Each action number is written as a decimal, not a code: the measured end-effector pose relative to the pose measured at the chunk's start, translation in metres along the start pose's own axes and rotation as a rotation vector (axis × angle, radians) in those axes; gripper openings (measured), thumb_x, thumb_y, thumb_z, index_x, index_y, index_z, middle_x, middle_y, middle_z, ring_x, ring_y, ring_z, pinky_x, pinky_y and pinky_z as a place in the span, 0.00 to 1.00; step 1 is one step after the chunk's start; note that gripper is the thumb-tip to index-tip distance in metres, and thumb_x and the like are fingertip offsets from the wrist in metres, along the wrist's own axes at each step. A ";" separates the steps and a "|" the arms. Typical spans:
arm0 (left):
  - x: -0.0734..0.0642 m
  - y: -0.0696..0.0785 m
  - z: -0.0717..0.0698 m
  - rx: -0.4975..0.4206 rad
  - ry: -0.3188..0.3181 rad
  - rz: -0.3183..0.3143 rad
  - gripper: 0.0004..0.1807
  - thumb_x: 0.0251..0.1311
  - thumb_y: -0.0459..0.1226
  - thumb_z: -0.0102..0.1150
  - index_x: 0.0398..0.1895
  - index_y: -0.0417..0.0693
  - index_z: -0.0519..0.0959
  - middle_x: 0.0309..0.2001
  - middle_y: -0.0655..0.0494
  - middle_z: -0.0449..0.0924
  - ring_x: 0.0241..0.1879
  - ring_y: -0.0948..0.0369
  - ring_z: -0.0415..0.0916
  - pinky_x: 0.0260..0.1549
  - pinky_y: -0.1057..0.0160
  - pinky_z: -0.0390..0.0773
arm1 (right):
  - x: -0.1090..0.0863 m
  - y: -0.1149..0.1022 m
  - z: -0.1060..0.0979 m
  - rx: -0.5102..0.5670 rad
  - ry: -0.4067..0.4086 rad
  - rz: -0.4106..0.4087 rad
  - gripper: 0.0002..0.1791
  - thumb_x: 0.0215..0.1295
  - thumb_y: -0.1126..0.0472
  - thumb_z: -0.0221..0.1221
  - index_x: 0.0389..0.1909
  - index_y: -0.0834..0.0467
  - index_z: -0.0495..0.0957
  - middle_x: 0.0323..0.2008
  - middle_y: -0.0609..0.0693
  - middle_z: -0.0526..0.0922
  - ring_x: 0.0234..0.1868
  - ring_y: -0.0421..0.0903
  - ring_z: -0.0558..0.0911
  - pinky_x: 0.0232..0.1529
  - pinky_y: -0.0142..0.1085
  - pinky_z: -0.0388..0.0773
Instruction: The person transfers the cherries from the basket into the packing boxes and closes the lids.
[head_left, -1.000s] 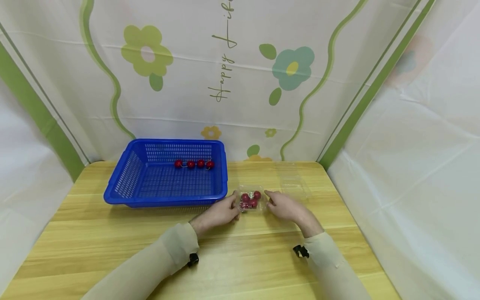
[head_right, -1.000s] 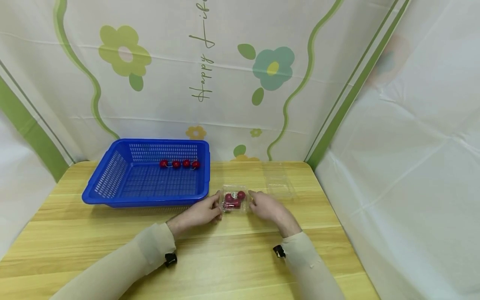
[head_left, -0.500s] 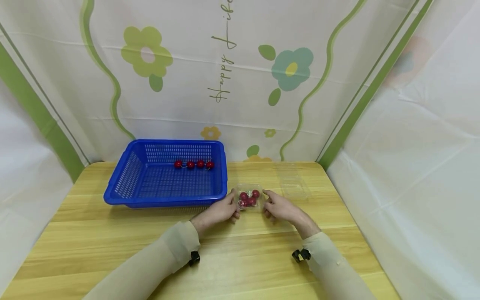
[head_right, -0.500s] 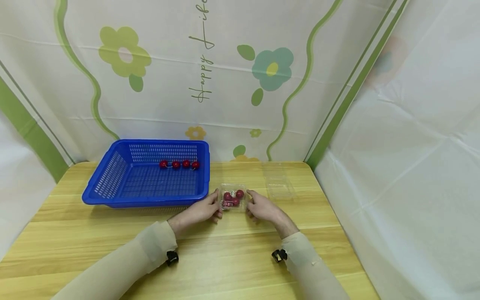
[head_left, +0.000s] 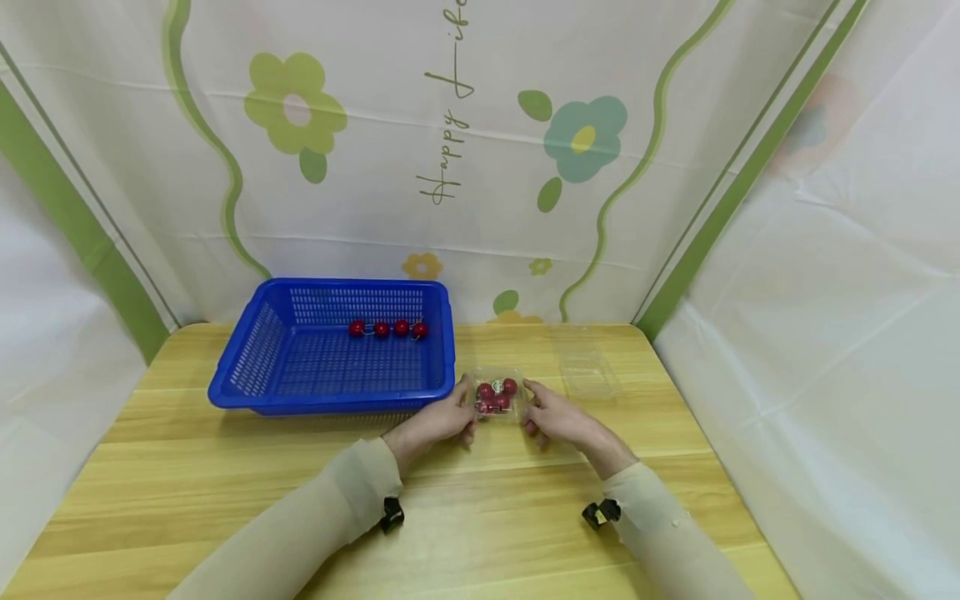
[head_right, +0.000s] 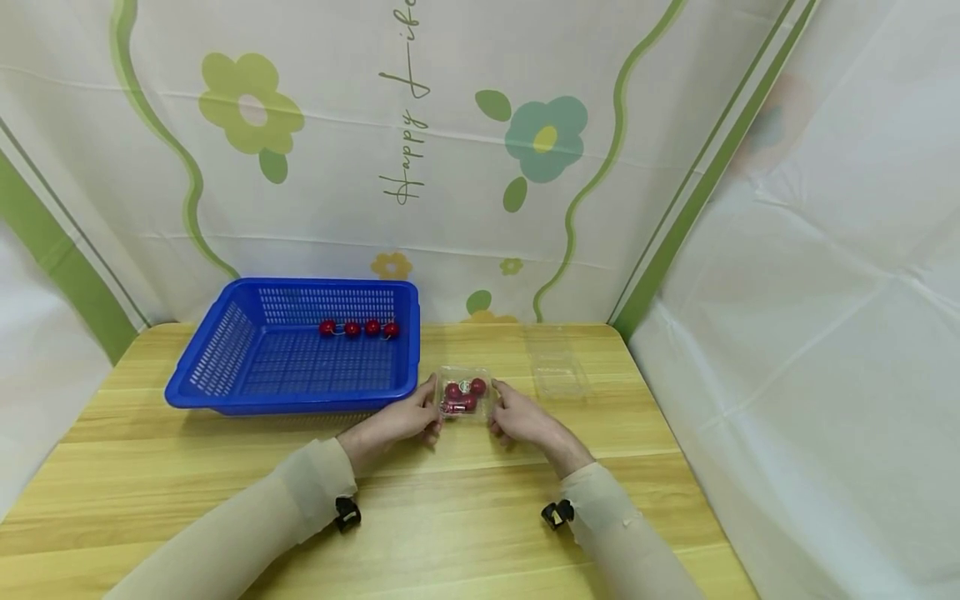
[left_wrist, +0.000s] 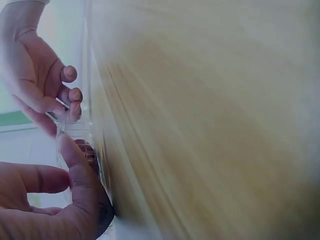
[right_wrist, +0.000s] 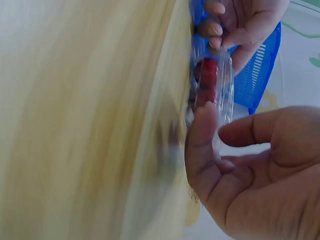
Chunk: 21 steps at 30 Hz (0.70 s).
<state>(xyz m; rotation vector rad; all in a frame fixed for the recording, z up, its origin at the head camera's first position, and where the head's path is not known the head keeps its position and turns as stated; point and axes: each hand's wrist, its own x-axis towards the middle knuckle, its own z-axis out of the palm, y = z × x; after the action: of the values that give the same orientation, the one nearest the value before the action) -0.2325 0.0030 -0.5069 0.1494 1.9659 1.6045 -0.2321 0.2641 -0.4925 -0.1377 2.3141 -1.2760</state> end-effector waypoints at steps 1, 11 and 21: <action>0.000 0.000 0.000 0.004 0.002 0.003 0.51 0.85 0.28 0.48 0.99 0.45 0.30 0.32 0.52 0.80 0.29 0.60 0.80 0.38 0.64 0.87 | 0.000 0.000 0.000 0.012 0.003 -0.003 0.38 0.95 0.66 0.44 0.97 0.67 0.43 0.49 0.63 0.85 0.43 0.50 0.83 0.38 0.39 0.89; 0.003 -0.001 0.002 0.025 0.025 0.008 0.53 0.84 0.27 0.48 1.00 0.49 0.30 0.31 0.52 0.79 0.29 0.60 0.80 0.38 0.64 0.87 | 0.007 0.007 0.004 0.141 0.046 0.013 0.38 0.91 0.69 0.48 0.95 0.64 0.48 0.46 0.59 0.83 0.38 0.47 0.79 0.36 0.36 0.84; 0.005 0.000 0.005 -0.039 0.057 -0.003 0.48 0.88 0.30 0.48 1.00 0.50 0.36 0.35 0.52 0.81 0.31 0.62 0.82 0.38 0.64 0.92 | 0.002 0.003 0.006 0.105 0.058 0.017 0.36 0.93 0.71 0.44 0.94 0.68 0.46 0.43 0.58 0.81 0.35 0.47 0.77 0.32 0.36 0.83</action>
<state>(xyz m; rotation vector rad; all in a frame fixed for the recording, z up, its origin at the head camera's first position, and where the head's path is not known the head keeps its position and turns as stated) -0.2339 0.0093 -0.5093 0.0866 1.9751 1.6614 -0.2309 0.2609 -0.4987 -0.0468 2.2854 -1.4068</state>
